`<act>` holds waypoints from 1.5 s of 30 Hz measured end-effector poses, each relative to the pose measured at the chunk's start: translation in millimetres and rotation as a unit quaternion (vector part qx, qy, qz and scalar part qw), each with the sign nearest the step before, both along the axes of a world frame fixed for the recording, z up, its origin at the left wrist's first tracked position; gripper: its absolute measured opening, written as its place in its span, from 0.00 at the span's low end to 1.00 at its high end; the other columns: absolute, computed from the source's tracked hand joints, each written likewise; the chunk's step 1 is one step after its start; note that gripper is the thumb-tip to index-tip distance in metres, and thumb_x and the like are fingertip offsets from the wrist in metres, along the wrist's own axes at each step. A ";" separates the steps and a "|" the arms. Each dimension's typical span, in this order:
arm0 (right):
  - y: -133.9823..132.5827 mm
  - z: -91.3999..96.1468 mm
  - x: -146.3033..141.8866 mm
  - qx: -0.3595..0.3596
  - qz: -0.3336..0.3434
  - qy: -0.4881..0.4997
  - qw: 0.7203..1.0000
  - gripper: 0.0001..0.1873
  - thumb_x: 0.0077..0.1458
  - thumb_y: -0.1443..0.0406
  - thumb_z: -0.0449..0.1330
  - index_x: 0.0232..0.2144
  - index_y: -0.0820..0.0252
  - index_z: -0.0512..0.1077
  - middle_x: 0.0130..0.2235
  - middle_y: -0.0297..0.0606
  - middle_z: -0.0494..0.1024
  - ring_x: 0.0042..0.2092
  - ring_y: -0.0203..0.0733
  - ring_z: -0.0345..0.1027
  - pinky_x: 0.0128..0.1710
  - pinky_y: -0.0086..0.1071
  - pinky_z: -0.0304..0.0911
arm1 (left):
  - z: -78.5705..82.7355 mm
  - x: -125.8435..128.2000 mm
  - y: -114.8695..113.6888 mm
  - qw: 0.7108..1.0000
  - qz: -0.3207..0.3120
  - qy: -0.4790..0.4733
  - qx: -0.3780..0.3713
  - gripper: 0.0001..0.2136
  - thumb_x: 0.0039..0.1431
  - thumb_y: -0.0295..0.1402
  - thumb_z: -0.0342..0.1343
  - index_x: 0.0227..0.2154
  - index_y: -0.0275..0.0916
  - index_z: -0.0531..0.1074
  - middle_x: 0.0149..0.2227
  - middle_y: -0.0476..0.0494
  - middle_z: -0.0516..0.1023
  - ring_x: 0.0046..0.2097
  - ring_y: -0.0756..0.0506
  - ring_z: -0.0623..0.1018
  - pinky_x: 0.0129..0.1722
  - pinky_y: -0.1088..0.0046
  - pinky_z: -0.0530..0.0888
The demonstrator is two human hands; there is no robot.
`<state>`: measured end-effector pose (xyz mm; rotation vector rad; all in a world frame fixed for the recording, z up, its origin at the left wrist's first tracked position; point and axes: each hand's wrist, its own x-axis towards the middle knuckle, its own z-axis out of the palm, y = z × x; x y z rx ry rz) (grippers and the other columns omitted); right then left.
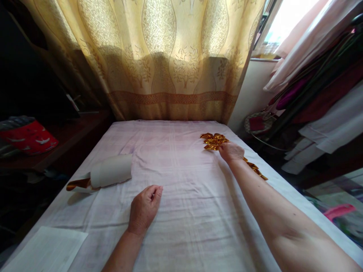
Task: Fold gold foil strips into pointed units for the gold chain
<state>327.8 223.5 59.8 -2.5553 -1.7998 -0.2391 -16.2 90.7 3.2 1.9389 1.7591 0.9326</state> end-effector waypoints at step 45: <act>-116.6 -59.4 -121.8 0.123 0.129 0.242 0.954 0.12 0.61 0.67 0.56 0.37 0.54 0.81 0.39 0.35 0.80 0.42 0.39 0.72 0.41 0.28 0.59 | 17.2 -98.9 31.6 0.913 0.208 0.311 0.165 0.19 0.66 0.37 0.48 0.55 0.34 0.73 0.67 0.27 0.59 0.69 0.29 0.54 0.63 0.37 0.46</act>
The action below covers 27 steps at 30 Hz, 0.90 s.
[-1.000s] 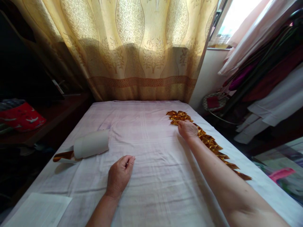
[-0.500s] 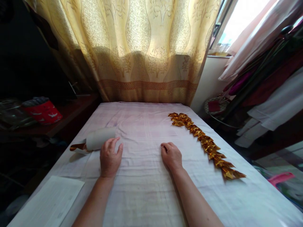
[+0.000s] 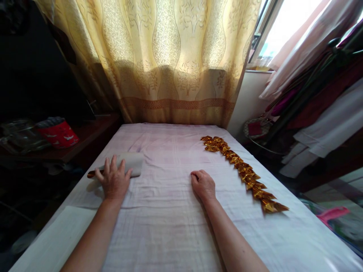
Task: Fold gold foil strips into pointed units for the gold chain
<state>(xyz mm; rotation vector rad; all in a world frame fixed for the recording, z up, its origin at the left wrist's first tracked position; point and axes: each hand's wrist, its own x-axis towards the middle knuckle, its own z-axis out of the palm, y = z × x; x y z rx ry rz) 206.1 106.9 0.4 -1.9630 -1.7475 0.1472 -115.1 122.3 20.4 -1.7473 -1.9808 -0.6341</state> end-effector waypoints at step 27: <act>-10.4 -3.6 3.2 0.035 0.032 0.084 0.995 0.14 0.58 0.68 0.54 0.40 0.55 0.80 0.40 0.36 0.81 0.42 0.39 0.74 0.44 0.29 0.66 | 27.1 57.5 -31.6 0.944 -0.247 -0.217 -0.028 0.18 0.64 0.34 0.49 0.53 0.46 0.75 0.47 0.43 0.77 0.45 0.45 0.78 0.45 0.73 0.74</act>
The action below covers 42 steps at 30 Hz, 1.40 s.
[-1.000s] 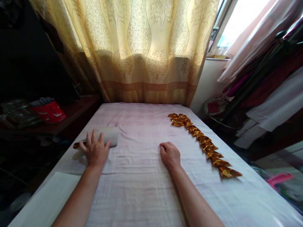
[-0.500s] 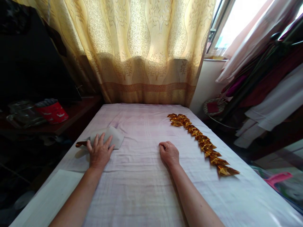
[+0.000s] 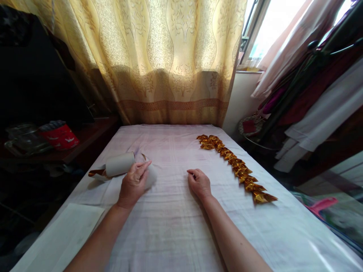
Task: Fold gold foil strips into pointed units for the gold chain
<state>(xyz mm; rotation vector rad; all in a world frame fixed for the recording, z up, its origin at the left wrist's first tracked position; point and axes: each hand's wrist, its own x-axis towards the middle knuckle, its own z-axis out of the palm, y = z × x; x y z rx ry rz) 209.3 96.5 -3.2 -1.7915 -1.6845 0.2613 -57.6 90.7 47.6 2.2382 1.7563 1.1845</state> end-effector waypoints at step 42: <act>-73.7 39.8 -12.8 -0.149 0.220 -0.025 0.964 0.08 0.58 0.68 0.58 0.34 0.57 0.79 0.36 0.36 0.80 0.37 0.37 0.71 0.37 0.27 0.58 | 1.1 34.4 -22.0 0.924 -0.129 0.130 -0.337 0.17 0.62 0.41 0.47 0.38 0.40 0.80 0.42 0.40 0.82 0.46 0.40 0.78 0.46 0.68 0.70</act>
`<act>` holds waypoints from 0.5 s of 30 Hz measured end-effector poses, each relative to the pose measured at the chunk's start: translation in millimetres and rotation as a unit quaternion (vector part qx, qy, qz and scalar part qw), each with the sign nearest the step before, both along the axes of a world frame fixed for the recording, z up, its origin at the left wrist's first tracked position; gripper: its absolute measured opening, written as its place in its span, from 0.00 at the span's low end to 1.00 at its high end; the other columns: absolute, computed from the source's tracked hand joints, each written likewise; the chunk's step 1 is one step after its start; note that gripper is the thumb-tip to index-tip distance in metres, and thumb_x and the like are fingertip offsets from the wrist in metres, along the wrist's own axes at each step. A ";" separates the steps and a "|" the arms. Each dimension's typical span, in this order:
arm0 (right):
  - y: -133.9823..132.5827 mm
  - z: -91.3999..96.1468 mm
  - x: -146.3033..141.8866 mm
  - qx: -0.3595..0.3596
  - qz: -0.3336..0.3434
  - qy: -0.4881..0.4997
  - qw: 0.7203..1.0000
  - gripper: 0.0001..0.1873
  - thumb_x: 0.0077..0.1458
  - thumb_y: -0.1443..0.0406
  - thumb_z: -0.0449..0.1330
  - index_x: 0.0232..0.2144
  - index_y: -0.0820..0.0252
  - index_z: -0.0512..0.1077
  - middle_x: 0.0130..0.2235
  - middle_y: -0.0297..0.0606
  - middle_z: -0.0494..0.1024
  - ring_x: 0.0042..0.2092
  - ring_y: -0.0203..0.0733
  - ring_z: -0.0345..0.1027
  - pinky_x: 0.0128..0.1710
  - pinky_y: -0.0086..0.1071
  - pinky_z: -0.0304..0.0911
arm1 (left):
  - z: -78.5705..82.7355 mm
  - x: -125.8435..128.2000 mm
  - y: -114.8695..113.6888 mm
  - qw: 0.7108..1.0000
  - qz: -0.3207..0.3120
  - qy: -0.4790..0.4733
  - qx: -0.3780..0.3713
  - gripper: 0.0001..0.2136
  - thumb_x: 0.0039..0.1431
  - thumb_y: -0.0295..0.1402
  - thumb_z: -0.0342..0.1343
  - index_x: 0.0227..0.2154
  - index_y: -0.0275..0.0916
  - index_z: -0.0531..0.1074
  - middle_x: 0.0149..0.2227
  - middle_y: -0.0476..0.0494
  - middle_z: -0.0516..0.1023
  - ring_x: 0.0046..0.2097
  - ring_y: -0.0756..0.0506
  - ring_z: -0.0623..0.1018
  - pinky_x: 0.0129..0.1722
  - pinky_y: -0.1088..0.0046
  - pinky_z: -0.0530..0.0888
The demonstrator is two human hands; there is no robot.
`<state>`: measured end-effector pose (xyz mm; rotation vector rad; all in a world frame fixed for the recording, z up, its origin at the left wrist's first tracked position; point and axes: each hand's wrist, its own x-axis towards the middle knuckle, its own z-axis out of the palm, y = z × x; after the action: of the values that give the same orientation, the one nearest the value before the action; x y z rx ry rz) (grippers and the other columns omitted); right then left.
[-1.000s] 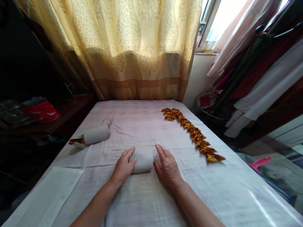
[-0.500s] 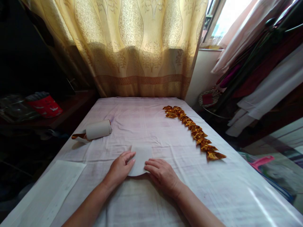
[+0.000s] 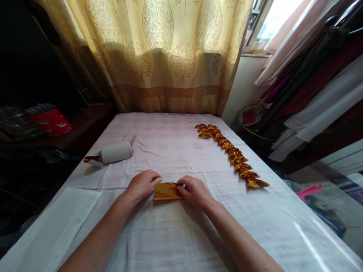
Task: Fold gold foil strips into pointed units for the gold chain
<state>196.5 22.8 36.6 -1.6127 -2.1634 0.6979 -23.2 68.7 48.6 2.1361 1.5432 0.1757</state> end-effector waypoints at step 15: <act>31.6 25.8 -12.5 -0.102 -0.046 -0.176 0.978 0.14 0.52 0.61 0.64 0.43 0.51 0.76 0.45 0.38 0.75 0.41 0.42 0.71 0.35 0.30 0.56 | 13.7 23.0 -16.2 0.992 0.005 0.128 0.018 0.08 0.55 0.38 0.61 0.37 0.42 0.73 0.41 0.44 0.77 0.44 0.42 0.75 0.40 0.69 0.66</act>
<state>184.0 54.4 62.4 -2.0653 -2.2960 0.6654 -0.2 52.6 62.3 2.2499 1.7026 -0.0715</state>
